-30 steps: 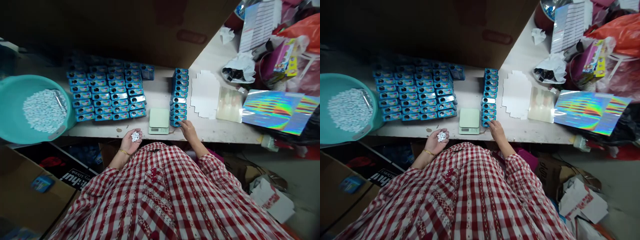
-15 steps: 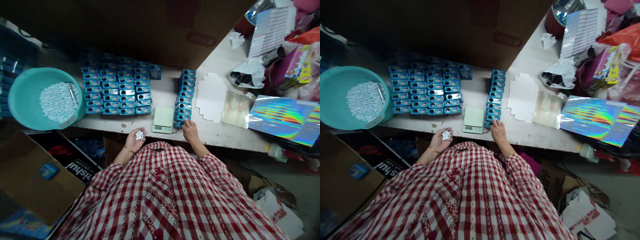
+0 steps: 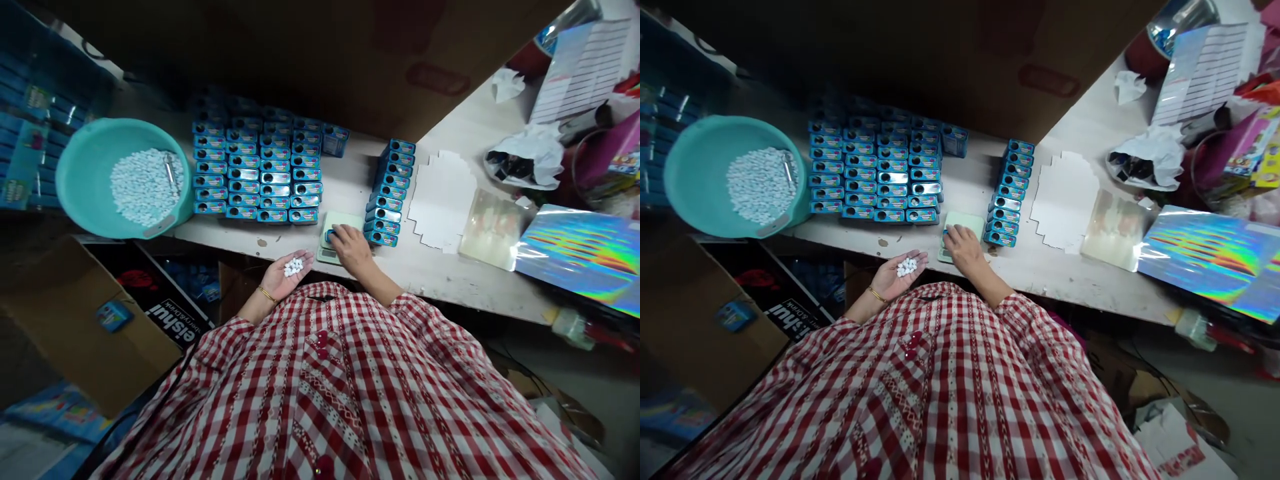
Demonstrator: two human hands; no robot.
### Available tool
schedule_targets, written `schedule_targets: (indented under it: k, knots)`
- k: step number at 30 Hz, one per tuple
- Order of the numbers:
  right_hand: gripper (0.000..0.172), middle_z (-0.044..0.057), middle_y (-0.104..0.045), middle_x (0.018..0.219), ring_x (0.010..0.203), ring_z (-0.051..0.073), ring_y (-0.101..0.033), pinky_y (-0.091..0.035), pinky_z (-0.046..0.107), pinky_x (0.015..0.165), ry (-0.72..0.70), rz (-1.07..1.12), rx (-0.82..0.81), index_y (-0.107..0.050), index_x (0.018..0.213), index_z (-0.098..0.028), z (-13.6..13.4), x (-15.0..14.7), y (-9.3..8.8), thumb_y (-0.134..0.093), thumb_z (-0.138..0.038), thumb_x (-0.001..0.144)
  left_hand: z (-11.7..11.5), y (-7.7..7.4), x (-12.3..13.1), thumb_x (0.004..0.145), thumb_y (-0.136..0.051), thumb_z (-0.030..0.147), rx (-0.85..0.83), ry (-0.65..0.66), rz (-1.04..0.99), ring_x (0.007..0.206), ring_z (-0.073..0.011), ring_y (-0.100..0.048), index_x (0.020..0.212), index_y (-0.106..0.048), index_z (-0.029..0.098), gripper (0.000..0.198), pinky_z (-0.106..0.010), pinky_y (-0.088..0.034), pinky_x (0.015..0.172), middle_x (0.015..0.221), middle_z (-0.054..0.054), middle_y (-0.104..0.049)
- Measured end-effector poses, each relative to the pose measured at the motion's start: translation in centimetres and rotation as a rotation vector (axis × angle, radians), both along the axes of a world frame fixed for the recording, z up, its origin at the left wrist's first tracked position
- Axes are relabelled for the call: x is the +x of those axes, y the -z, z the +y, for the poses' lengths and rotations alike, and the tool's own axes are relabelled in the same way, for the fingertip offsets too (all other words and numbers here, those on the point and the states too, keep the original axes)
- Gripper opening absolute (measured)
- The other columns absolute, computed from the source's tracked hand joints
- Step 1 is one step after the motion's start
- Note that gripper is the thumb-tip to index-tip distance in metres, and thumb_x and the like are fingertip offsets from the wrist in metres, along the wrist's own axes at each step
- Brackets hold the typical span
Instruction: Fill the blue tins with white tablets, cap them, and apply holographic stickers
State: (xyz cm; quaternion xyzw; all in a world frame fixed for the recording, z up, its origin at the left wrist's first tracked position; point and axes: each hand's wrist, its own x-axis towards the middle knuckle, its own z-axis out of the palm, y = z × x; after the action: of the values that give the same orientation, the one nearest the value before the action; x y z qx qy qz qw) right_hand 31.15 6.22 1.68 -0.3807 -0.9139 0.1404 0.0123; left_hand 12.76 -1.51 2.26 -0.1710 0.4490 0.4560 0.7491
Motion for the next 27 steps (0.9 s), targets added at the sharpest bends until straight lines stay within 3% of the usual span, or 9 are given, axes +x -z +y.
schedule_targets:
  k: [4,8,13,21,27]
  knots:
    - [0.027,0.013,-0.060,0.110,0.096,0.023,-0.051,-0.043,0.036,0.081,-0.186,0.059,-0.155,-0.055,0.115,-0.013,-3.5,-3.4,-1.5,-0.043,-0.018,0.092,-1.3,0.9,0.0,0.084,-0.040,0.009,-0.041,-0.022,-0.012,0.074,-0.0154,-0.066,0.081,-0.063,0.010,0.022,-0.031,-0.055,0.077,0.078,-0.009,-0.069]
    - [0.021,0.012,-0.059,0.101,0.093,0.020,-0.054,-0.045,0.031,0.079,-0.257,0.057,-0.296,-0.057,0.107,-0.009,-5.3,-5.6,-1.3,-0.045,-0.012,0.090,-2.7,1.3,-0.1,0.080,-0.040,0.006,-0.066,0.007,0.008,0.071,-0.0155,-0.065,0.076,-0.061,0.011,0.022,-0.032,-0.054,0.079,0.067,-0.006,-0.065]
    - [0.018,0.010,-0.058,0.100,0.090,0.018,-0.055,-0.046,0.029,0.077,-0.275,0.066,-0.404,-0.059,0.102,-0.010,-5.4,-5.4,-0.6,-0.045,-0.014,0.090,-3.6,0.6,-0.4,0.073,-0.040,0.002,-0.048,0.073,0.015,0.085,-0.0186,-0.066,0.078,-0.062,0.011,0.024,-0.034,-0.053,0.084,0.075,-0.007,-0.067]
    - [0.017,0.010,-0.057,0.100,0.092,0.019,-0.053,-0.046,0.029,0.078,-0.233,0.067,-0.414,-0.056,0.102,-0.010,-5.7,-5.4,-0.8,-0.051,-0.010,0.085,-3.4,0.4,-0.2,0.067,-0.041,0.000,-0.045,0.112,0.041,0.090,-0.0204,-0.065,0.085,-0.064,0.010,0.031,-0.036,-0.052,0.085,0.081,-0.008,-0.068]
    - [0.015,0.009,-0.057,0.102,0.092,0.018,-0.053,-0.045,0.030,0.080,-0.226,0.097,-0.401,-0.057,0.100,-0.013,-5.6,-4.7,0.0,-0.049,-0.013,0.087,-3.2,0.5,0.1,0.065,-0.042,0.000,-0.005,0.143,0.042,0.092,-0.0203,-0.065,0.079,-0.064,0.009,0.028,-0.035,-0.051,0.088,0.081,-0.009,-0.068]
